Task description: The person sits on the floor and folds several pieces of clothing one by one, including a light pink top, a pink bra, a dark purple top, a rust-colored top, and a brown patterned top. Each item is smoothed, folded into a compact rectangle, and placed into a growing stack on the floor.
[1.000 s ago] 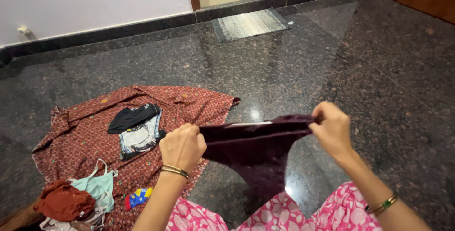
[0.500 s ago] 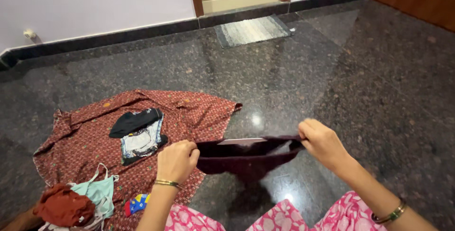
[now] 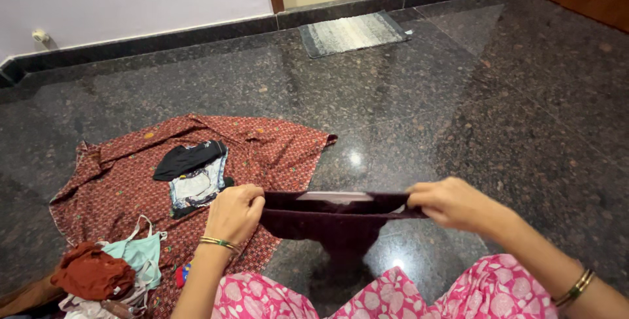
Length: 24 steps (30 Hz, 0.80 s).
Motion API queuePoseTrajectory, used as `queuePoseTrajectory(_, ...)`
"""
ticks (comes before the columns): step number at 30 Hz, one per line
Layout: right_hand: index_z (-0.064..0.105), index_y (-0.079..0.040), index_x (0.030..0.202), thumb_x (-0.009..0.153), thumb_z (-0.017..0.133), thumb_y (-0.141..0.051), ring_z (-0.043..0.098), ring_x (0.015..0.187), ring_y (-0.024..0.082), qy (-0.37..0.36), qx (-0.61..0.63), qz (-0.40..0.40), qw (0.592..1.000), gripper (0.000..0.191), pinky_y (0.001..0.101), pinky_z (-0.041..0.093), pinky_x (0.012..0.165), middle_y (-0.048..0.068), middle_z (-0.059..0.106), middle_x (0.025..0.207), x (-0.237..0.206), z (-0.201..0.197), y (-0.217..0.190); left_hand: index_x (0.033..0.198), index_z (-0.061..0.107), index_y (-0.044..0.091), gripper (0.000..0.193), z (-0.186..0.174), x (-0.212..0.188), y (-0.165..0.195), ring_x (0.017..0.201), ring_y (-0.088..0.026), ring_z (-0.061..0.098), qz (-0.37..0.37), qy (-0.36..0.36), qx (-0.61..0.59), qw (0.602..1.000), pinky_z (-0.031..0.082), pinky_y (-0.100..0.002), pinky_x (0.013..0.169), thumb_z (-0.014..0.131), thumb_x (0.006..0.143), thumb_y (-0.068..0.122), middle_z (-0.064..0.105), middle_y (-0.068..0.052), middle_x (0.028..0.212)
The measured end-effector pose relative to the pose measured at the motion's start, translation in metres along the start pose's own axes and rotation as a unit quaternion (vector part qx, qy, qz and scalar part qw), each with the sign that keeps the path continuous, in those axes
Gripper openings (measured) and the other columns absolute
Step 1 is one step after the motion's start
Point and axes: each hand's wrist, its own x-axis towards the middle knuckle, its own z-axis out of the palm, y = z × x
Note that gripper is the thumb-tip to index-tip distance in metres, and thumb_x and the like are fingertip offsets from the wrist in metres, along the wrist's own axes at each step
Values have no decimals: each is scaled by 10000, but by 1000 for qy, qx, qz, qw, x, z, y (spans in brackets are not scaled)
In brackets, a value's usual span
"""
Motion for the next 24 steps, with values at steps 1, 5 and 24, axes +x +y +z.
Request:
queuePoseTrajectory(1, 742, -115, 1031, 767, 719, -12, 744, 834, 337, 27, 20, -15, 999, 285, 424, 588, 731, 93, 770, 1003, 0, -5, 3, 796, 705, 59, 182, 1, 0, -3, 731, -323, 673, -13, -14, -51, 999, 520, -437, 688, 591, 849, 191, 686, -147, 752)
queuePoseTrajectory(5, 724, -23, 837, 810, 787, -107, 748, 848, 304, 107, 62, -33, 992, 108, 403, 578, 735, 118, 750, 954, -2, -21, 20, 773, 598, -11, 221, 8, 3, -14, 651, -174, 543, -40, -29, -269, 962, 438, -325, 615, 612, 917, 157, 562, -109, 676)
queuePoseTrajectory(24, 636, 22, 908, 837, 786, -13, 732, 865, 136, 340, 323, 113, 876, 170, 305, 610, 796, 116, 790, 941, -9, 28, 22, 868, 605, 36, 180, 70, -2, 9, 803, -76, 670, -144, 63, -567, 808, 548, -250, 734, 783, 864, 13, 747, -36, 902)
